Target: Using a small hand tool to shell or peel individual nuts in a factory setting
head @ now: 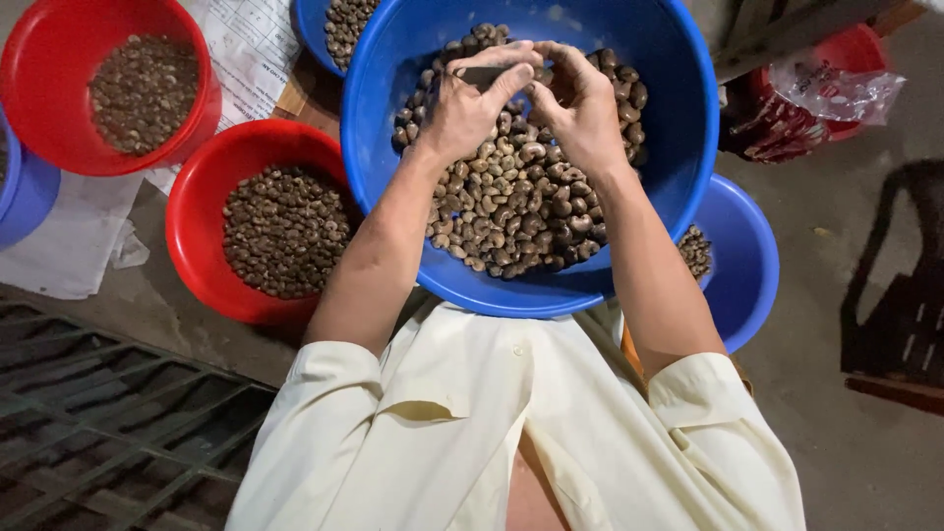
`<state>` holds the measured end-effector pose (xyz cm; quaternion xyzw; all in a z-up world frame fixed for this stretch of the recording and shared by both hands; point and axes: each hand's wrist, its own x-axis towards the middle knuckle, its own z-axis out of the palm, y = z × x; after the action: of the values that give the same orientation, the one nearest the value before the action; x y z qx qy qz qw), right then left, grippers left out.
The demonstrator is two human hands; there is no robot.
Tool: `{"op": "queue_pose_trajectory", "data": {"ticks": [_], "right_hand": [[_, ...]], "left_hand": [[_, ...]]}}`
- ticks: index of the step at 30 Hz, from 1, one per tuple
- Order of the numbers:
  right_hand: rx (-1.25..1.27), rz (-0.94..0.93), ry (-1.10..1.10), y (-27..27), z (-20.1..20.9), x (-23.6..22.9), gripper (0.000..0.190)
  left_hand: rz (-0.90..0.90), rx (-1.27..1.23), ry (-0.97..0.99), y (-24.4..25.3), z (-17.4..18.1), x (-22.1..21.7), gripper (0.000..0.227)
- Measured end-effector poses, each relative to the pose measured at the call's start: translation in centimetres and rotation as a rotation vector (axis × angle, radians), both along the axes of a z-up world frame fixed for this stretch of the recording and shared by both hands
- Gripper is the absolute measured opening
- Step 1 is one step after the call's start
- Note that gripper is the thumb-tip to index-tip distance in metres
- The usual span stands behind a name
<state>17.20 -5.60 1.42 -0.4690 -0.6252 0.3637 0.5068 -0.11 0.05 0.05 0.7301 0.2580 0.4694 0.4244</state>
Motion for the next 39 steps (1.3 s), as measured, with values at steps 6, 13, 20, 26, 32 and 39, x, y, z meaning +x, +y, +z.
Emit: {"op": "queue_pose_trajectory", "data": {"ticks": [6,13,20,26,32,39], "right_hand": [[0.095,-0.073,-0.149,-0.3,0.2,-0.2,0.034],[0.164,-0.081,-0.197,-0.2,-0.5,-0.1,0.036],[-0.033,-0.033,0.063,0.1,0.2,-0.3,0.032],[-0.038,0.010,0.114,0.0,0.3,-0.2,0.032],[0.172,-0.101,-0.257,-0.6,0.3,-0.4,0.036],[0.035,-0.041,-0.028,-0.4,0.4,-0.6,0.027]], "left_hand": [[0.005,0.023,-0.049,0.0,-0.1,-0.1,0.018],[0.045,0.011,-0.083,0.0,0.2,0.0,0.018],[0.037,-0.035,-0.088,-0.5,0.9,-0.5,0.017],[-0.002,-0.106,-0.183,0.0,0.5,-0.6,0.023],[0.060,-0.049,-0.116,-0.6,1.1,-0.6,0.019],[0.042,-0.093,-0.115,-0.3,0.8,-0.6,0.023]]}}
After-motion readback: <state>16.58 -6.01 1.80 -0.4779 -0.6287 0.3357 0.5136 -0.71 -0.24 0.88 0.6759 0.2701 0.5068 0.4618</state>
